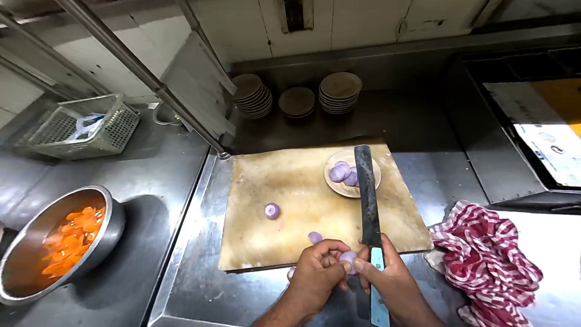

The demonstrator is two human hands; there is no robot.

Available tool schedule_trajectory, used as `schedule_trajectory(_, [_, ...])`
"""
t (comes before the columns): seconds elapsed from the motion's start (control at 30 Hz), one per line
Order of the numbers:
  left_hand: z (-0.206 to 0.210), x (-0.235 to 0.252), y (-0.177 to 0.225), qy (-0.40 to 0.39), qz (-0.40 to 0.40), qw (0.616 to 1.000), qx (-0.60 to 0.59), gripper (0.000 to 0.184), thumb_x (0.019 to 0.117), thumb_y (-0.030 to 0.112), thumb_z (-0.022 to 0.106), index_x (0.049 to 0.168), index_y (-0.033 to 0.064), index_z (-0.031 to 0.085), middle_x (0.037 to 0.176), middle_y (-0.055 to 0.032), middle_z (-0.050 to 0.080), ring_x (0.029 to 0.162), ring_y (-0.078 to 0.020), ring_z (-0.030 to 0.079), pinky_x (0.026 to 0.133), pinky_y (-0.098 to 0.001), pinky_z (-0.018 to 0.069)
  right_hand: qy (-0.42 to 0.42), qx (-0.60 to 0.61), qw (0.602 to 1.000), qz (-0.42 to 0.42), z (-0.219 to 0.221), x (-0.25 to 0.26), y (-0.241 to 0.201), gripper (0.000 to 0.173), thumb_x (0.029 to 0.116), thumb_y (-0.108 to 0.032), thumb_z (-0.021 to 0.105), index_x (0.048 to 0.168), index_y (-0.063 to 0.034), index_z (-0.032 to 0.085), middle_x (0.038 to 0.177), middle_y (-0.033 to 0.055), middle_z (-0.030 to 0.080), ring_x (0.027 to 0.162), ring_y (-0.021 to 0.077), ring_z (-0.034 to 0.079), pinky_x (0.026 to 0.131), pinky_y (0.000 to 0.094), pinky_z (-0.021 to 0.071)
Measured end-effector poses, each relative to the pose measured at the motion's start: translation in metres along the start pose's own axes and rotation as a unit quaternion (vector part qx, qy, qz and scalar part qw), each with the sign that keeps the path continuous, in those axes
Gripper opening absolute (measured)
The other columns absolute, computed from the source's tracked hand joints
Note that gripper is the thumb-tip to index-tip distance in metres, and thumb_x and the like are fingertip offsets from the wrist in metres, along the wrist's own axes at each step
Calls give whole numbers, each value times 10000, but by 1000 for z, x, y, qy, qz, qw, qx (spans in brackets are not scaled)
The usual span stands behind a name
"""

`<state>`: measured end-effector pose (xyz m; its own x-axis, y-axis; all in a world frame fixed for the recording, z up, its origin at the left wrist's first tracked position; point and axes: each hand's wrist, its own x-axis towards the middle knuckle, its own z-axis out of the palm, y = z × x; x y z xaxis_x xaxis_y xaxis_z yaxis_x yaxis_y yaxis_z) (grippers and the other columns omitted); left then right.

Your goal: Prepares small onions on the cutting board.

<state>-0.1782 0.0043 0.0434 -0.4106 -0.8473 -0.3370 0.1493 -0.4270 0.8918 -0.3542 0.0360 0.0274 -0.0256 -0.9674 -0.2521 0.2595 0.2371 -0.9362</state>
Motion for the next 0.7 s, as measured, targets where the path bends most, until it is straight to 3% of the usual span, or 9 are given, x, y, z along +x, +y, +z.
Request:
schedule_trajectory(0.2, [-1, 3, -5, 21, 1, 998, -62, 267, 898, -35, 671, 1163, -42, 643, 941, -91, 703, 736, -146, 685, 662, -298, 604, -17, 24, 999, 32, -1, -11, -3, 557, 832, 6, 677, 1298, -33, 375, 805, 3, 648, 572, 115, 625, 508, 270, 562])
schedule_trajectory(0.33, [2, 4, -4, 6, -8, 998, -67, 267, 899, -44, 668, 1165, -37, 642, 936, -89, 704, 735, -151, 688, 669, -302, 607, -5, 29, 1000, -8, -4, -6, 0, 480, 898, -104, 666, 1293, -26, 405, 779, -4, 621, 538, 98, 600, 479, 250, 552])
schedule_trajectory(0.4, [3, 4, -4, -1, -14, 998, -64, 263, 903, -46, 665, 1164, -31, 642, 930, -80, 705, 731, -145, 689, 670, -296, 607, 1, 23, 1000, -10, -5, -2, 0, 496, 884, -114, 686, 1298, -25, 428, 766, -6, 624, 523, 96, 593, 464, 245, 544])
schedule_trajectory(0.6, [3, 12, -1, 0, -19, 998, -55, 257, 906, -47, 657, 1162, -29, 650, 921, -85, 705, 724, -153, 689, 669, -307, 610, -24, 51, 998, 35, -20, -15, 5, 507, 833, 63, 600, 1276, -60, 387, 746, -26, 611, 534, 88, 584, 489, 254, 534])
schedule_trajectory(0.7, [5, 23, 6, -12, -13, 999, -32, 292, 905, -36, 639, 1197, -36, 636, 951, -89, 708, 735, -158, 694, 676, -313, 615, -17, 39, 999, 25, -35, -25, 8, 502, 842, 61, 569, 1286, -61, 368, 762, -57, 604, 555, 69, 586, 510, 250, 534])
